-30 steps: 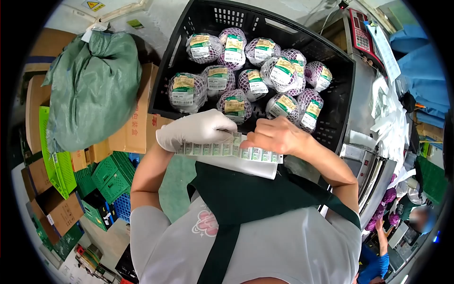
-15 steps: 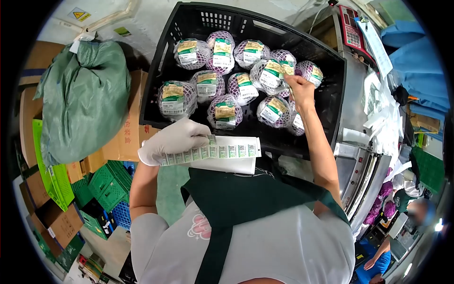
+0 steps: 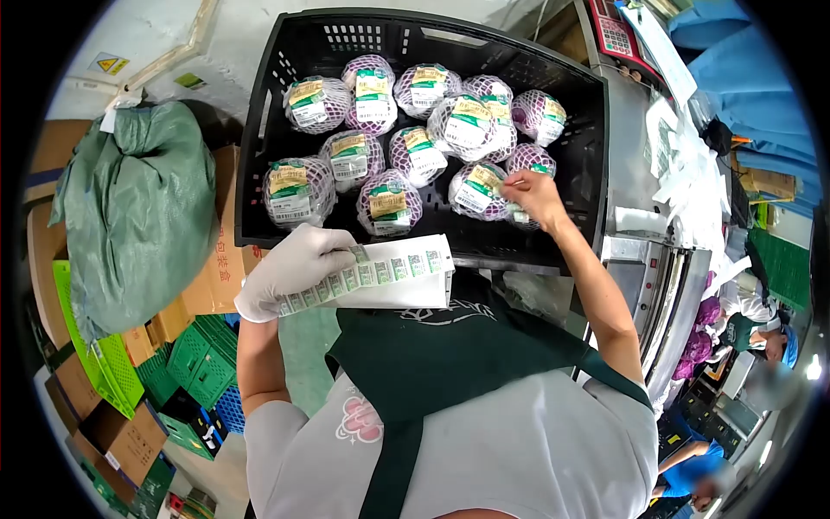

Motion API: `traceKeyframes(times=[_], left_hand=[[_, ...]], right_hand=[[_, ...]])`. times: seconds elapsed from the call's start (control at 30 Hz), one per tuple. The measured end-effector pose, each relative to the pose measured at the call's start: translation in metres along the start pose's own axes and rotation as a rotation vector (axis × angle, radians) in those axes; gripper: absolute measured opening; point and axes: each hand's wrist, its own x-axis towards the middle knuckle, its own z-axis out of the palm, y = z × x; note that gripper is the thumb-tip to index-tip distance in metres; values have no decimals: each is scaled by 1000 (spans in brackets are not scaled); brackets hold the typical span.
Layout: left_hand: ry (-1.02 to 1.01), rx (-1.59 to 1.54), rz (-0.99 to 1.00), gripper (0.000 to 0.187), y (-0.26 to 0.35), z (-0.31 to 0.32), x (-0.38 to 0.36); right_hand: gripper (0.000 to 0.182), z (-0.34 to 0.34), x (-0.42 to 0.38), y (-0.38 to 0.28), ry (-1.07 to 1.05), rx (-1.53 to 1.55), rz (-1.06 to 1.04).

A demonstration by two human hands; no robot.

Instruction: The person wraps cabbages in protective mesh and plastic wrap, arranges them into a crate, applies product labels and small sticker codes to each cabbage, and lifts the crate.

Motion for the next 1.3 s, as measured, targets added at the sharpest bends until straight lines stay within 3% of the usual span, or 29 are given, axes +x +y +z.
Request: traceKeyframes(times=[0.17, 0.23, 0.3, 0.33, 0.37, 0.43, 0.5, 0.63, 0.7, 0.9, 0.97, 1.07, 1.17, 1.3], left_hand=[[-10, 28, 50, 15, 7, 2, 10], [-12, 30, 47, 15, 8, 3, 10], [-16, 35, 44, 15, 8, 4, 9], [-11, 39, 36, 16, 7, 4, 8], [-5, 43, 31, 16, 6, 4, 7], [-1, 35, 4, 16, 8, 4, 4], [-1, 23, -31, 16, 7, 6, 2], [4, 9, -50, 17, 7, 9, 3], [0, -3, -64, 17, 8, 9, 5], [-6, -66, -49, 17, 8, 12, 5], [16, -40, -13, 16, 3, 14, 4], [37, -42, -11, 16, 4, 16, 2], [32, -27, -46, 16, 7, 13, -2], [95, -45, -7, 16, 0, 14, -7]], right_hand=[[17, 29, 1, 17, 217, -474, -352], [22, 31, 2, 16, 264, -496, -325], [32, 25, -5, 6, 238, -822, -220], [42, 18, -8, -6, 233, -860, -71], [47, 6, -7, -5, 199, -885, 32], [42, -20, -5, 16, 248, -822, -46], [34, -50, -18, 4, 158, -446, 112], [20, -66, -23, 8, 234, -294, 37], [18, -64, -15, 22, 302, -387, -31], [17, -62, 8, 40, 275, -398, 57], [18, -62, 21, 62, 278, -608, -81], [21, -59, 30, 67, 273, -794, -64], [29, -54, 21, 34, 320, -1018, 51], [29, -57, 29, 21, 184, -1027, 16]])
